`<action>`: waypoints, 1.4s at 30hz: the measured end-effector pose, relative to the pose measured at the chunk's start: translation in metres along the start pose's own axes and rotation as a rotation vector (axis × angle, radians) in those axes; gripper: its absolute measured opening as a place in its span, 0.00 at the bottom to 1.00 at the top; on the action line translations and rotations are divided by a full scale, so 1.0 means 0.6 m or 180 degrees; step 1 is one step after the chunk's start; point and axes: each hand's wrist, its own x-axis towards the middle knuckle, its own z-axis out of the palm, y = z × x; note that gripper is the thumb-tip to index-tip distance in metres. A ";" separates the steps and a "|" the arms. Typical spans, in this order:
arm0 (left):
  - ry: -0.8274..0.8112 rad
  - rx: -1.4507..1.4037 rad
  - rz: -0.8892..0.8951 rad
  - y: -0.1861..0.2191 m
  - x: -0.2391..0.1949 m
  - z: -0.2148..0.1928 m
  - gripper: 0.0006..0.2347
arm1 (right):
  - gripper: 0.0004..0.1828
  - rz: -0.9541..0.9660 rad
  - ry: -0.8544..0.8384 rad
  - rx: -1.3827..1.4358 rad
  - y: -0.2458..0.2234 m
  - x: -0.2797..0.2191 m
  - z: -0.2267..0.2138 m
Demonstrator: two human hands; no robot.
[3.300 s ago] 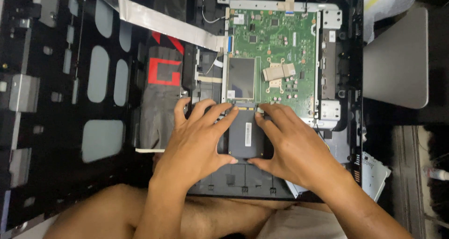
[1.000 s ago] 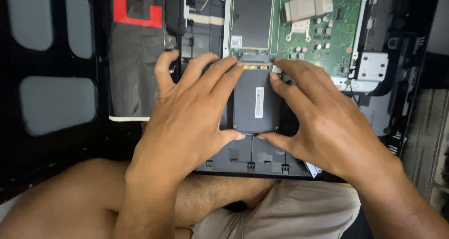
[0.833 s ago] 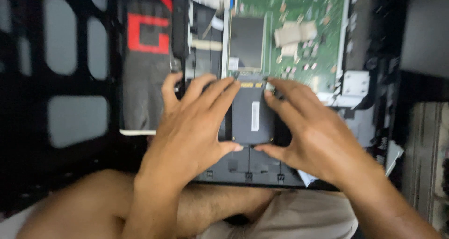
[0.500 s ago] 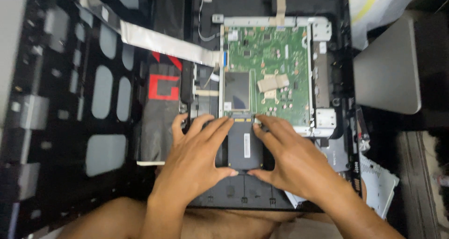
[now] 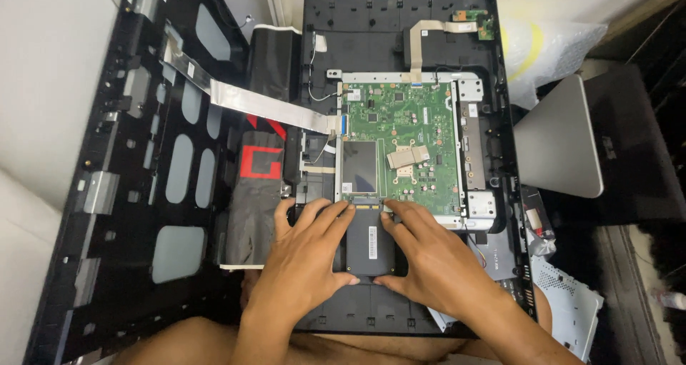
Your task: The person removes a white metal shield from a disassembled laptop, then picks up a hard drive and inserts it into the motherboard slot. The person presses the hard drive down to secure it in place.
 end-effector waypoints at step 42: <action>-0.0115 0.0059 -0.0034 -0.002 -0.004 0.012 0.46 | 0.53 0.0116 -0.0084 -0.0229 -0.011 0.002 -0.008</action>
